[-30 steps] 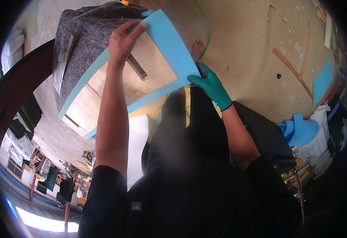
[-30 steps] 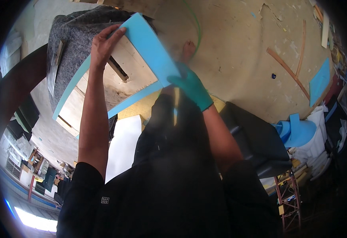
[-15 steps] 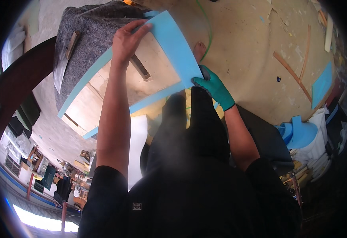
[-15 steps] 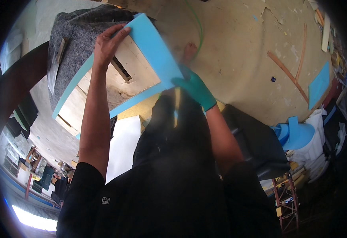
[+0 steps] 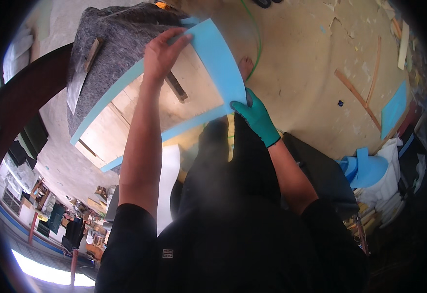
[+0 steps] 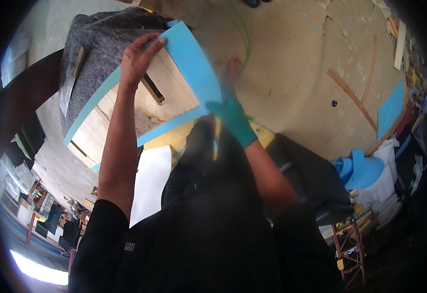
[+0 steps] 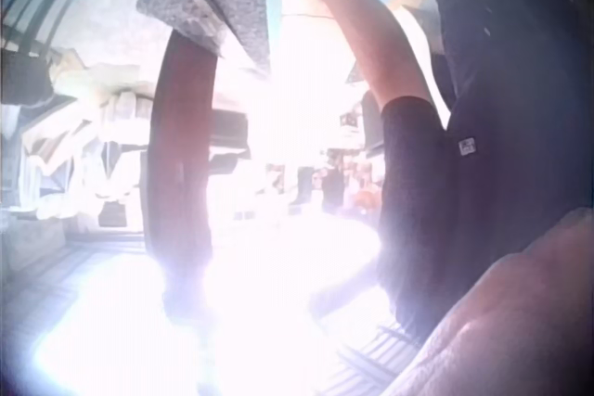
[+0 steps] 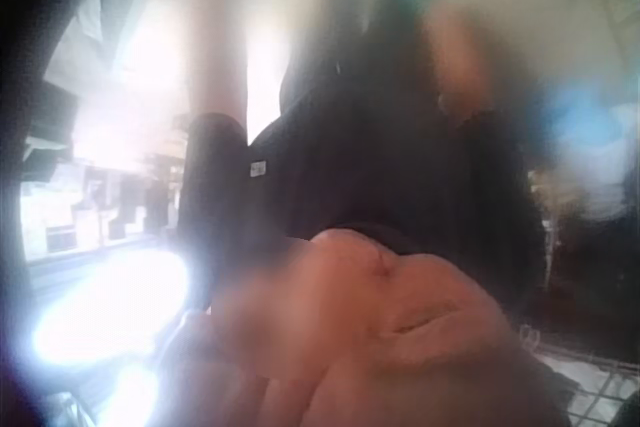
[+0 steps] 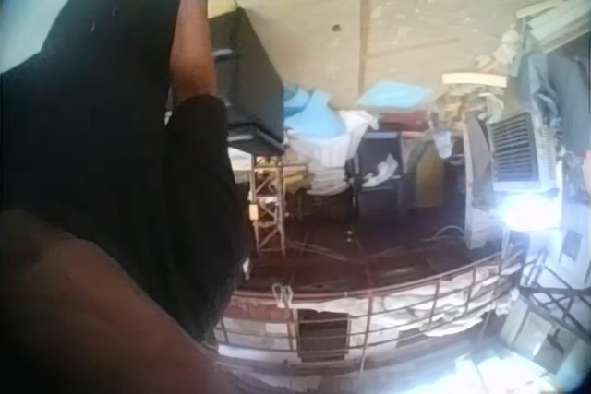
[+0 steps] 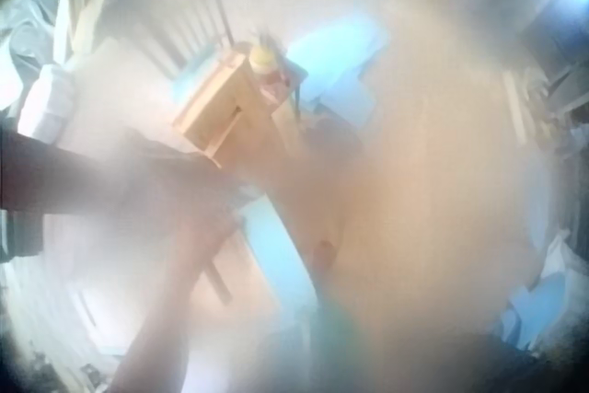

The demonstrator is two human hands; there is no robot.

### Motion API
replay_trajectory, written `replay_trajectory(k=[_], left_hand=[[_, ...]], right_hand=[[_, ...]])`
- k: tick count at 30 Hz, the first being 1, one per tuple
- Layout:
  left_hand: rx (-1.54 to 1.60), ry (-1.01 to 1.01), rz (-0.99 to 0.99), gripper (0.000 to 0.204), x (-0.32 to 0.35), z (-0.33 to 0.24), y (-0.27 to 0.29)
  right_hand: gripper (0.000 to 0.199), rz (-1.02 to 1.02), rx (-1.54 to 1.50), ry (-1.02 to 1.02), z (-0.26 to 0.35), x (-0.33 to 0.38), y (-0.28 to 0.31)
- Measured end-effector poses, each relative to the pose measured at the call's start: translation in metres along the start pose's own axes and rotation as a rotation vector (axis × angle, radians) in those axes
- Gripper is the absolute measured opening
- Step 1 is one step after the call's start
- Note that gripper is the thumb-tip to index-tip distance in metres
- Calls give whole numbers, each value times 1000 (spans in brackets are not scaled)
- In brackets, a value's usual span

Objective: The person applies blue painter's tape to a wooden piece, then uses a spray gun to apply a finish to the exposed wood. The person repeats the process of taping and spraying on different sections of the wooden piece.

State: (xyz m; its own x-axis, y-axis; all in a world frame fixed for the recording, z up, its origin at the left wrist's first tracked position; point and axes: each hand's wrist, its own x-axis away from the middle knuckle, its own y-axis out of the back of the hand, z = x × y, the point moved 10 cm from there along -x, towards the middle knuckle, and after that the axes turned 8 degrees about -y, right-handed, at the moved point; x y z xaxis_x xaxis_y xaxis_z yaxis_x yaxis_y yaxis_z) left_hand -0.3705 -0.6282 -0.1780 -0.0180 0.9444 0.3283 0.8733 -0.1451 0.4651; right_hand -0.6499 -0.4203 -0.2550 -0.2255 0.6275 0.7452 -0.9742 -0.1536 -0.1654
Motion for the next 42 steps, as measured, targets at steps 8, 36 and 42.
replay_trajectory(k=[8,36,42], left_hand=[[-56,-126,113,51,2,-20,5],[-231,-398,210,78,1,-9,4],[-269,-433,178,78,1,-13,5]], right_hand=[[76,54,-37,121,69,-35,22],[78,110,17,215,133,-79,-37],[75,134,4,170,130,-83,-37]])
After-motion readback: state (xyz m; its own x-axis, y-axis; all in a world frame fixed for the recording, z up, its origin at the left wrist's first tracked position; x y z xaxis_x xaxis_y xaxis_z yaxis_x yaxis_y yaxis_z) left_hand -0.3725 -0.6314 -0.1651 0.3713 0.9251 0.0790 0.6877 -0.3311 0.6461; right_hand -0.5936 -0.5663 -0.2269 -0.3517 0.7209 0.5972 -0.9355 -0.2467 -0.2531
